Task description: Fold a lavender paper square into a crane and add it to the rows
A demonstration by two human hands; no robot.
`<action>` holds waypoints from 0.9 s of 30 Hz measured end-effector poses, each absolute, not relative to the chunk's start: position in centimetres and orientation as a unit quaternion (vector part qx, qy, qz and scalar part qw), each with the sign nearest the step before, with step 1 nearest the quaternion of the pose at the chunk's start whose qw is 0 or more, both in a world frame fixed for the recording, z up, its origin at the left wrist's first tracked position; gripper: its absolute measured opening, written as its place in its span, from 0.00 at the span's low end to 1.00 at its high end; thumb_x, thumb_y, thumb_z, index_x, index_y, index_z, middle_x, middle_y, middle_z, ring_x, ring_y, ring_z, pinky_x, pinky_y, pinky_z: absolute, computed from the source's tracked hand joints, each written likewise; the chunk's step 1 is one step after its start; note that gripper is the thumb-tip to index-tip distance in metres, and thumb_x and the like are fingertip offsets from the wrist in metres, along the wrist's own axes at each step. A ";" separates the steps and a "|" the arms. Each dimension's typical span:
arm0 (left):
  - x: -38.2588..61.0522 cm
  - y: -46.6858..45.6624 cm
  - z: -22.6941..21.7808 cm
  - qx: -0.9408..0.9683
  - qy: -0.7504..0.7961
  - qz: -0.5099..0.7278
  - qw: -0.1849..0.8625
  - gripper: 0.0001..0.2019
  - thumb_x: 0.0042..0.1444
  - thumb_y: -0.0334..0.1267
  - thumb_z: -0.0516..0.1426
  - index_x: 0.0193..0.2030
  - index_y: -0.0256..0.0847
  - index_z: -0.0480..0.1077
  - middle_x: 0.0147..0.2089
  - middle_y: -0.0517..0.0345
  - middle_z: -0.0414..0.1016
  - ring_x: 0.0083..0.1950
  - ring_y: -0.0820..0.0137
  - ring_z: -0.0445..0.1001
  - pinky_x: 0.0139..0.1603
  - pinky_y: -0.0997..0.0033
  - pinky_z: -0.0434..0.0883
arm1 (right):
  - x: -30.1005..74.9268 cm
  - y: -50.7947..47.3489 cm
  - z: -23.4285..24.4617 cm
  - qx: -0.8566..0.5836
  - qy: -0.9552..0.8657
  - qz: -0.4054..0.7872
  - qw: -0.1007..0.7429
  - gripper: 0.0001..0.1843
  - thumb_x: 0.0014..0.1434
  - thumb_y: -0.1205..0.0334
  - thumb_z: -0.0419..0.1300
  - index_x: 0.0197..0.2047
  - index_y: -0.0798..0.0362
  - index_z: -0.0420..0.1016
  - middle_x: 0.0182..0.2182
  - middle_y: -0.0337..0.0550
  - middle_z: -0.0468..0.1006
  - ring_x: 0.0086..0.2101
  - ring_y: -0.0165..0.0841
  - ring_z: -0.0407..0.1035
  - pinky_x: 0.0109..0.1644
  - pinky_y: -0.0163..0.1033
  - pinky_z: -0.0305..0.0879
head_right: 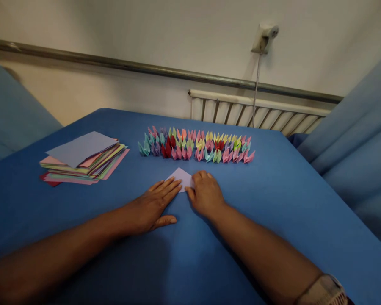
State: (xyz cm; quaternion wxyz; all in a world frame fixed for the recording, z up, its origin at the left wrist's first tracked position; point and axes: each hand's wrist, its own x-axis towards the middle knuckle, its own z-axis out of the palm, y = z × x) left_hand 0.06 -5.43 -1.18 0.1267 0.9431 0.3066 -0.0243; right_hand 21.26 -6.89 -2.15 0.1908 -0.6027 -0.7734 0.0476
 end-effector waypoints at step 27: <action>-0.6 -2.2 -1.3 0.819 0.453 0.225 0.270 0.32 0.55 0.46 0.58 0.64 0.38 0.58 0.63 0.42 0.67 0.62 0.56 0.67 0.64 0.50 0.62 | 21.7 -6.2 -3.4 -0.571 -0.696 0.214 0.379 0.06 0.53 0.69 0.57 0.34 0.51 0.65 0.39 0.42 0.71 0.40 0.34 0.69 0.48 0.42 0.66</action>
